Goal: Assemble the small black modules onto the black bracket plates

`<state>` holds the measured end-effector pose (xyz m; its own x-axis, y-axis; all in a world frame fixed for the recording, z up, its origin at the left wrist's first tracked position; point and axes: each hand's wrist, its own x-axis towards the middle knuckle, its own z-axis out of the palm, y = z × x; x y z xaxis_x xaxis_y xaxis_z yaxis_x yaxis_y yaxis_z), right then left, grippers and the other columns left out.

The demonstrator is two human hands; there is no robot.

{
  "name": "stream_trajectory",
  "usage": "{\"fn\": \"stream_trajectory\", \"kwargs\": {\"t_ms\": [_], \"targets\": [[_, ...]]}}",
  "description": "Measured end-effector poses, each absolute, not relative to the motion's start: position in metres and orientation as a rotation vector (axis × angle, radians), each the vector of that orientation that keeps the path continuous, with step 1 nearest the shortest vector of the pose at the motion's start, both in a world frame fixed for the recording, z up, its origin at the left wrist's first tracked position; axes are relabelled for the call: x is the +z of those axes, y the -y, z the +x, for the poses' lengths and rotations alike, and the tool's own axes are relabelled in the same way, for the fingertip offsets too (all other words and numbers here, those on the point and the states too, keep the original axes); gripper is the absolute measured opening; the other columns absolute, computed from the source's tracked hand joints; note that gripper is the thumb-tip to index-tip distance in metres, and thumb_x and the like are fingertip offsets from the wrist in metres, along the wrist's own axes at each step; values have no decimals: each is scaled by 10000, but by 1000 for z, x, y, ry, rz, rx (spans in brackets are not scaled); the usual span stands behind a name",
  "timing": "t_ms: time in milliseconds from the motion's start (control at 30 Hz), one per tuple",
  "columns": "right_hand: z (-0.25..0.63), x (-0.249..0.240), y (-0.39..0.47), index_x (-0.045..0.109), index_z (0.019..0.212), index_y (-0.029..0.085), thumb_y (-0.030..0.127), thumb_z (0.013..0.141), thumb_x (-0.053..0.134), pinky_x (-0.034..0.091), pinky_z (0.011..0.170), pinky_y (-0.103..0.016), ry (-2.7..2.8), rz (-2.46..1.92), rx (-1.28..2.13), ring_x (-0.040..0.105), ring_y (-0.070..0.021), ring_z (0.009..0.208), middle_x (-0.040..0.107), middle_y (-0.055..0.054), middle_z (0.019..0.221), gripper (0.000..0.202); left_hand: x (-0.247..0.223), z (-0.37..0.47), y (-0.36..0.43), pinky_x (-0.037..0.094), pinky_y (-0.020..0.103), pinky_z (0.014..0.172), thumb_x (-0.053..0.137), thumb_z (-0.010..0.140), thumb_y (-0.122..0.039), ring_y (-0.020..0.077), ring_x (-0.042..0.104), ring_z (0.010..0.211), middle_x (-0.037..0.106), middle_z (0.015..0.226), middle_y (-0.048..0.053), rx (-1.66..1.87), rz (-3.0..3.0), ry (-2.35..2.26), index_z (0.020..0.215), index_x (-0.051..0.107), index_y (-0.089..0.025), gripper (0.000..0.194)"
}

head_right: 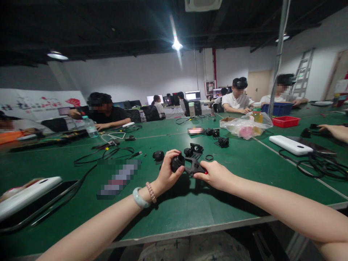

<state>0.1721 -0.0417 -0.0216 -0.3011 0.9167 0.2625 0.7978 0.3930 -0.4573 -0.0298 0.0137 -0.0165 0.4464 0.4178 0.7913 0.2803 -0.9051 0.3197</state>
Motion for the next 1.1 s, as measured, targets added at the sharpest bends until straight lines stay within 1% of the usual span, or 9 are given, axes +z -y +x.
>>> {"fn": "stream_trajectory", "kwargs": {"t_ms": [267, 333, 533, 667, 767, 867, 967, 1100], "targets": [[180, -17, 34, 508, 782, 173, 570, 754, 386, 265, 465, -190, 2292, -1517, 220, 467, -105, 524, 562, -22, 649, 416, -12, -32, -16, 340, 424, 904, 569, 710, -282, 223, 382, 1055, 376, 1075, 106, 1357, 2672, -641, 1046, 349, -187, 413], [185, -13, 31, 505, 801, 180, 585, 750, 378, 262, 465, -195, 2362, -1520, 100, 502, -120, 540, 579, -29, 667, 427, -12, -32, -15, 348, 428, 903, 575, 704, -296, 228, 381, 1063, 365, 1088, 110, 1318, 2712, -628, 1059, 339, -190, 439], [206, -6, 17, 489, 836, 177, 598, 762, 331, 254, 471, -210, 2445, -1473, -471, 587, -176, 615, 624, -74, 735, 456, -13, -26, -9, 385, 404, 894, 552, 721, -333, 228, 398, 1069, 337, 1138, 129, 1173, 2797, -709, 1095, 323, -175, 466], [230, 1, 3, 488, 845, 163, 585, 780, 302, 264, 469, -214, 2289, -1541, -641, 595, -195, 625, 632, -90, 730, 466, -14, -22, -5, 433, 375, 845, 531, 730, -361, 228, 433, 1047, 333, 1157, 125, 994, 2874, -788, 1104, 337, -174, 461], [258, 8, -11, 491, 885, 162, 592, 776, 298, 305, 490, -227, 2098, -1713, -672, 591, -210, 648, 630, -103, 746, 484, -14, -21, -1, 457, 369, 800, 526, 725, -386, 226, 477, 993, 343, 1161, 122, 818, 2972, -785, 1095, 356, -175, 459], [290, 8, -28, 508, 921, 150, 636, 751, 275, 364, 546, -268, 1899, -1969, -649, 584, -238, 699, 618, -130, 762, 565, -13, -19, 1, 461, 359, 781, 513, 731, -394, 221, 500, 954, 347, 1166, 127, 745, 3045, -769, 1089, 365, -166, 450], [321, 0, -44, 527, 941, 147, 663, 724, 285, 400, 617, -312, 1863, -2115, -505, 573, -256, 777, 600, -149, 862, 610, -13, -18, 2, 467, 349, 758, 502, 735, -408, 207, 521, 902, 351, 1169, 128, 705, 3083, -764, 1086, 368, -162, 449], [355, -20, -61, 508, 1049, 150, 674, 684, 358, 409, 710, -347, 1840, -2219, -264, 547, -267, 876, 565, -164, 984, 656, -14, -18, 1, 468, 347, 748, 504, 733, -417, 199, 529, 874, 359, 1163, 120, 702, 3086, -810, 1089, 365, -168, 457]]}}
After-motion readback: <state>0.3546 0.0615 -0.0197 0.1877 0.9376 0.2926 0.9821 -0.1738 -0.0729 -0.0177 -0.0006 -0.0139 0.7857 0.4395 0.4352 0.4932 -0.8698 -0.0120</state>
